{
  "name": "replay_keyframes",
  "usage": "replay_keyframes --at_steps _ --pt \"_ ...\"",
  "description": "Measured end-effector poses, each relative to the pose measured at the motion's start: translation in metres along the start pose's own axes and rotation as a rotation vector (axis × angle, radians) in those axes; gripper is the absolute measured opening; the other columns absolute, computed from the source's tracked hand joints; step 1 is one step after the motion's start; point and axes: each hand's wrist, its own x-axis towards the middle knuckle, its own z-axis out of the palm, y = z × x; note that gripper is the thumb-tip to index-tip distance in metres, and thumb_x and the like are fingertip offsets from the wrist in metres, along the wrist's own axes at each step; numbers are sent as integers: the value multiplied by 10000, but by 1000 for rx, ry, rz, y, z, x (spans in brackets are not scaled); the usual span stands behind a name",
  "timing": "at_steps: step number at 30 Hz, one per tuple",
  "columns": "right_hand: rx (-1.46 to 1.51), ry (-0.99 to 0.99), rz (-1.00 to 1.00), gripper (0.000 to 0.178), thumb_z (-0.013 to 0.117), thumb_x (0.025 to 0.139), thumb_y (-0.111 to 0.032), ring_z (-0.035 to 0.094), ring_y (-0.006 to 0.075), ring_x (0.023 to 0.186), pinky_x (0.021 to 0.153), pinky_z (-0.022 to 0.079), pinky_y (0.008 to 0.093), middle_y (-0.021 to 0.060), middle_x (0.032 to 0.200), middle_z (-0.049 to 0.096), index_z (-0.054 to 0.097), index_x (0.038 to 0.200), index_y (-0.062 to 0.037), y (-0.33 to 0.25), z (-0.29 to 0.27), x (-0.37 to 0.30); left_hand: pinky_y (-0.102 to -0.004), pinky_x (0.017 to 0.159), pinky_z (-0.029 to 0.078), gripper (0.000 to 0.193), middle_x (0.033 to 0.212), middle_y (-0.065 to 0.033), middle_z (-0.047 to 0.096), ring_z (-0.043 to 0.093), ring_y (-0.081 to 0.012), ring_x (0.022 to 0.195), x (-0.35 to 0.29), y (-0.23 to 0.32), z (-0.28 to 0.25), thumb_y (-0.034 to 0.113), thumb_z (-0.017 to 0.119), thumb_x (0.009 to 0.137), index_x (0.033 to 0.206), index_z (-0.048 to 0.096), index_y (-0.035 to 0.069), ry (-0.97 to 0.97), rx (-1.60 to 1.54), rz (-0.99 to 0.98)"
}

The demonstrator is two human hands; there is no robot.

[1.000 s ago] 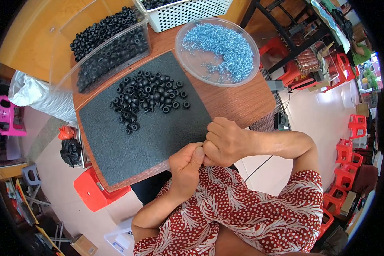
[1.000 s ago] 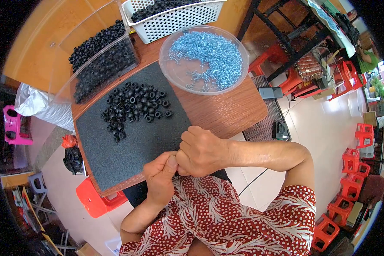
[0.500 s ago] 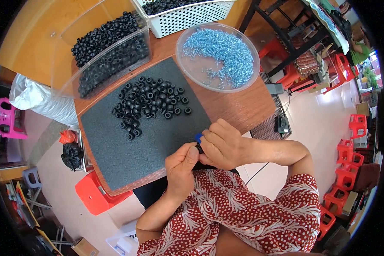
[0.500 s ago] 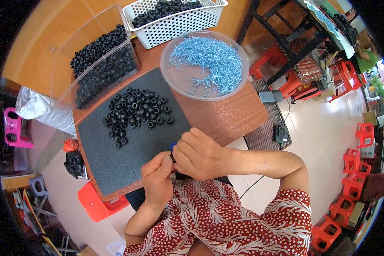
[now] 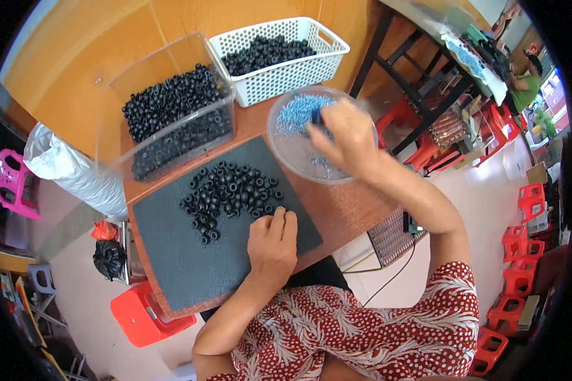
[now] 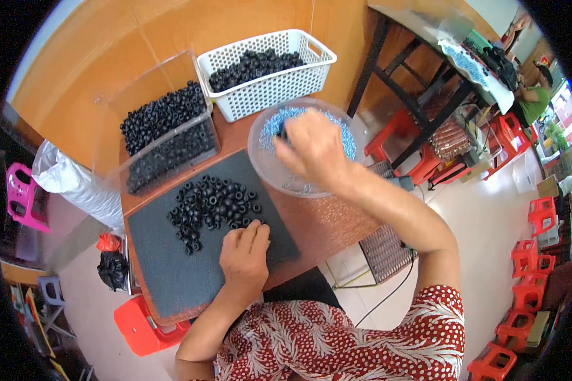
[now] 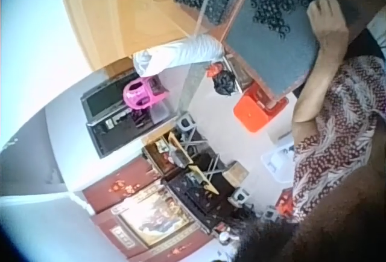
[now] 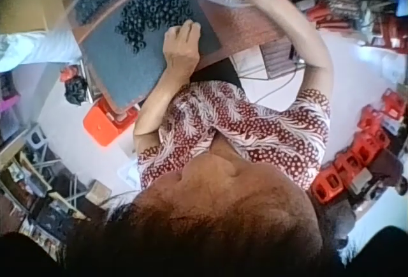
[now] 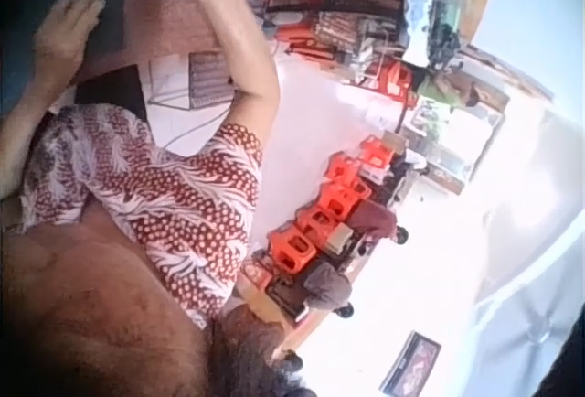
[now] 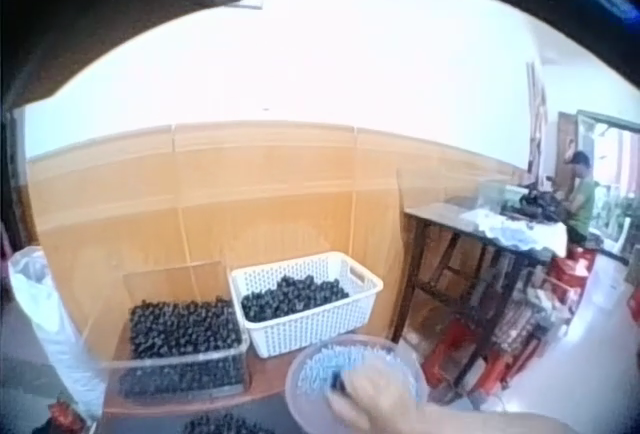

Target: The person attaches small blue crystals to black plastic beads by picking the crystals from a dish and pressing them into the beads by hand.

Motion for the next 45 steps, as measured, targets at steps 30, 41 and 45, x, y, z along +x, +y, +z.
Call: replay_keyframes --at_steps 30,41,45 --pt "3 -706 89 77 636 626 -29 556 327 756 649 451 429 141 704 570 594 690 -20 41 30 -43 -305 646 420 219 797 -127 489 470 -233 711 -1 -7 9 44 535 695 891 558 -52 -153 144 171" --pt "75 -658 173 101 666 628 -64 577 335 787 651 467 437 149 708 602 599 691 -22 29 45 -37 -310 612 407 210 787 -126 485 456 -231 681 -16 -10 1 17 533 706 900 563 -57 -94 137 115" --pt "-2 -775 110 105 666 603 -73 583 337 791 658 476 430 149 705 604 601 665 -18 26 46 -31 -313 599 399 198 791 -126 483 456 -230 685 -17 -7 -6 26 529 718 896 564 -53 -103 165 101"
